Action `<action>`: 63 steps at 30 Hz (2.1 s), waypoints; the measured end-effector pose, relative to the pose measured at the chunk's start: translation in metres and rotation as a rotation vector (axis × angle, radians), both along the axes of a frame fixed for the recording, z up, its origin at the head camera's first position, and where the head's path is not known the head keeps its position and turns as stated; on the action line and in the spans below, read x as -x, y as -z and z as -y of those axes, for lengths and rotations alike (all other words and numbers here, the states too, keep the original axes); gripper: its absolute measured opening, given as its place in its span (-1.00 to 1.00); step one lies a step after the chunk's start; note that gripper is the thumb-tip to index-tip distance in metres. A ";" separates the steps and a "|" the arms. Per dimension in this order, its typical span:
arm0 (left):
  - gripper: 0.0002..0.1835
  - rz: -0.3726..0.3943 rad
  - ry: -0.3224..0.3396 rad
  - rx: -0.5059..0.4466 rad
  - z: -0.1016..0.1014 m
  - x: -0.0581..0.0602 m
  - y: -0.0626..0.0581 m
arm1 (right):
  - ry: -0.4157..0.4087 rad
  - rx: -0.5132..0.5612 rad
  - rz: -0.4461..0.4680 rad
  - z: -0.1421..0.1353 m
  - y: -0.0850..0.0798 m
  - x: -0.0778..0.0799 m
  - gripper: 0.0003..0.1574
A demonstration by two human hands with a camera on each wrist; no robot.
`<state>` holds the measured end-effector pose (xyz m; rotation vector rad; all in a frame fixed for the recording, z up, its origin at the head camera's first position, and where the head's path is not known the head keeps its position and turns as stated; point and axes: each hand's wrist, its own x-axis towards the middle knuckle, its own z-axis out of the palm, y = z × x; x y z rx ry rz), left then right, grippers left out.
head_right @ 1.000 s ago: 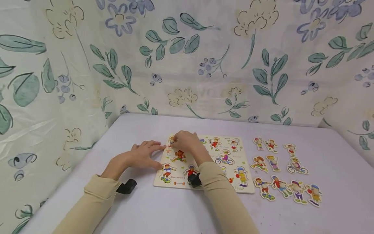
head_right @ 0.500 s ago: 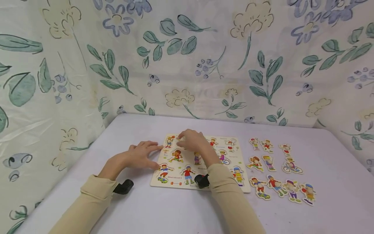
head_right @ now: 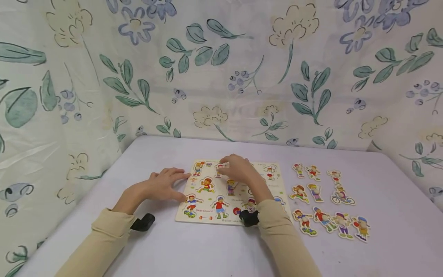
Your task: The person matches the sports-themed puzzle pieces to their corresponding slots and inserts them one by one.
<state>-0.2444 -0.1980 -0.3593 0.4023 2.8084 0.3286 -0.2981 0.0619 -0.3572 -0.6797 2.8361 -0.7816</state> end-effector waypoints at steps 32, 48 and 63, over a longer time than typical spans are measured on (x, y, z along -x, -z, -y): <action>-0.10 -0.005 0.004 -0.012 0.000 0.002 0.001 | 0.109 0.049 -0.113 -0.075 -0.012 -0.011 -0.46; -0.10 -0.007 -0.011 -0.017 -0.002 0.000 0.004 | 0.203 0.072 -0.134 -0.136 -0.022 -0.008 -0.40; -0.09 -0.021 -0.007 -0.013 -0.001 -0.003 0.003 | 0.326 -0.010 -0.101 -0.180 -0.015 -0.005 -0.40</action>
